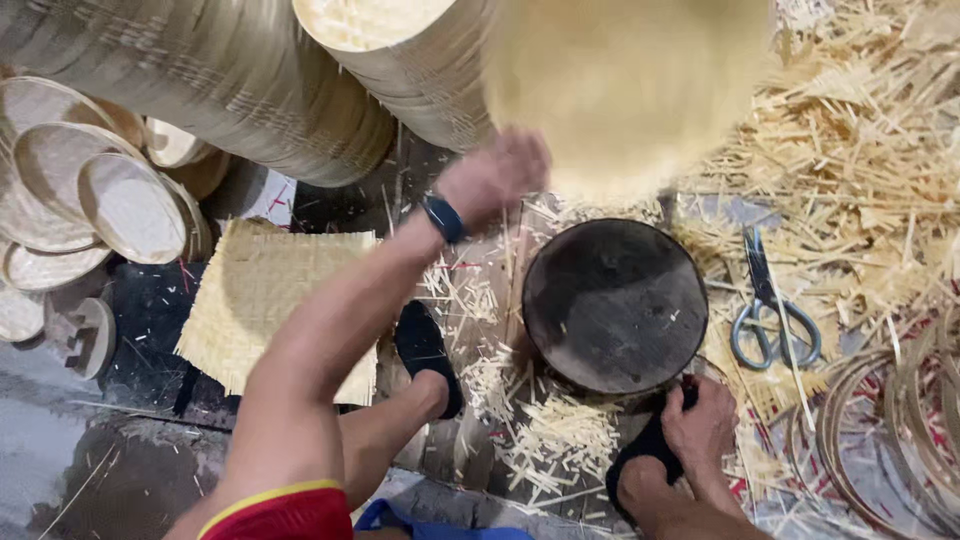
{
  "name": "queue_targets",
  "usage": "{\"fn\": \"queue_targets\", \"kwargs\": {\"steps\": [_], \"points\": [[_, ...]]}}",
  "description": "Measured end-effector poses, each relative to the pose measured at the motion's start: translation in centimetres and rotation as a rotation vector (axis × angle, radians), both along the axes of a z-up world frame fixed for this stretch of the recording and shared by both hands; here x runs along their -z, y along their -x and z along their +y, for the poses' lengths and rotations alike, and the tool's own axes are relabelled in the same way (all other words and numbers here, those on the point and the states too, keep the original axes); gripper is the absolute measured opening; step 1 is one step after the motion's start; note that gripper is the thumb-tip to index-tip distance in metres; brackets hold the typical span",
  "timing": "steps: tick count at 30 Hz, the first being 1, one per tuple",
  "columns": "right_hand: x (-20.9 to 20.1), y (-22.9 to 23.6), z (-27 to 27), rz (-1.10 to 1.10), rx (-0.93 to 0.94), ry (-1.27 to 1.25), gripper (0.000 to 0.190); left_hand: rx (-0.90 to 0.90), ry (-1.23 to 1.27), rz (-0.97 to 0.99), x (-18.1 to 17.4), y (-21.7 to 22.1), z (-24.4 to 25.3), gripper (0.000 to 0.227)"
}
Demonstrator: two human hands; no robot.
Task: The person assembles a bamboo steamer basket by placing a circular wooden rim onto a woven bamboo mat, cutting the excess mat away using shears, and then fitting the base into a pre-made cylindrical wall.
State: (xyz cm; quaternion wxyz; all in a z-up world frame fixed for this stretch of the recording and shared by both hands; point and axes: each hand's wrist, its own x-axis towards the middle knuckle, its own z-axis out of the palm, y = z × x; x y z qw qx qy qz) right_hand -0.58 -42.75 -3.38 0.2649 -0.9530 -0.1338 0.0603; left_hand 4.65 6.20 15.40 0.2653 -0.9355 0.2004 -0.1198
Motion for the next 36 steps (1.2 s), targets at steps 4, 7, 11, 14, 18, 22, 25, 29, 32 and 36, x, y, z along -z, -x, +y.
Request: {"fn": "queue_targets", "kwargs": {"steps": [4,7,11,14,18,22,25,29,32,36], "points": [[-0.4,-0.2,0.4,-0.007,-0.004,0.031,0.031,-0.489,0.434,-0.233,-4.4,-4.2,9.1,0.031],[-0.7,-0.4,0.4,0.066,0.02,0.082,0.029,-0.457,0.714,-0.441,-4.8,-4.6,14.3,0.035],[-0.8,-0.2,0.4,0.03,0.001,0.055,0.03,-0.612,0.835,-0.397,-4.4,-3.8,16.3,0.042],[-0.5,-0.2,0.3,0.018,-0.009,0.065,0.03,-0.671,0.841,-0.293,-4.7,-3.7,16.8,0.046],[0.1,-0.4,0.0,0.008,-0.03,0.08,0.03,-0.727,0.908,-0.217,-5.3,-4.0,17.2,0.043],[0.2,-0.2,-0.2,0.061,-0.005,0.083,0.032,-0.763,0.923,-0.214,-4.9,-3.7,17.0,0.043],[-0.1,-0.4,0.1,0.012,-0.037,0.076,0.035,-0.786,0.999,-0.125,-4.1,-3.7,17.8,0.047],[-2.2,-0.3,1.0,-0.106,-0.068,0.14,0.036,-0.693,0.44,-0.345,-1.6,-2.8,15.7,0.058],[-3.1,-0.2,1.2,-0.289,-0.129,0.047,0.039,-0.76,0.424,-0.353,1.1,4.4,9.5,0.093],[-1.0,-3.1,1.6,0.265,0.055,-0.13,0.042,-1.531,0.743,0.18,3.4,15.7,3.6,0.125]]}}
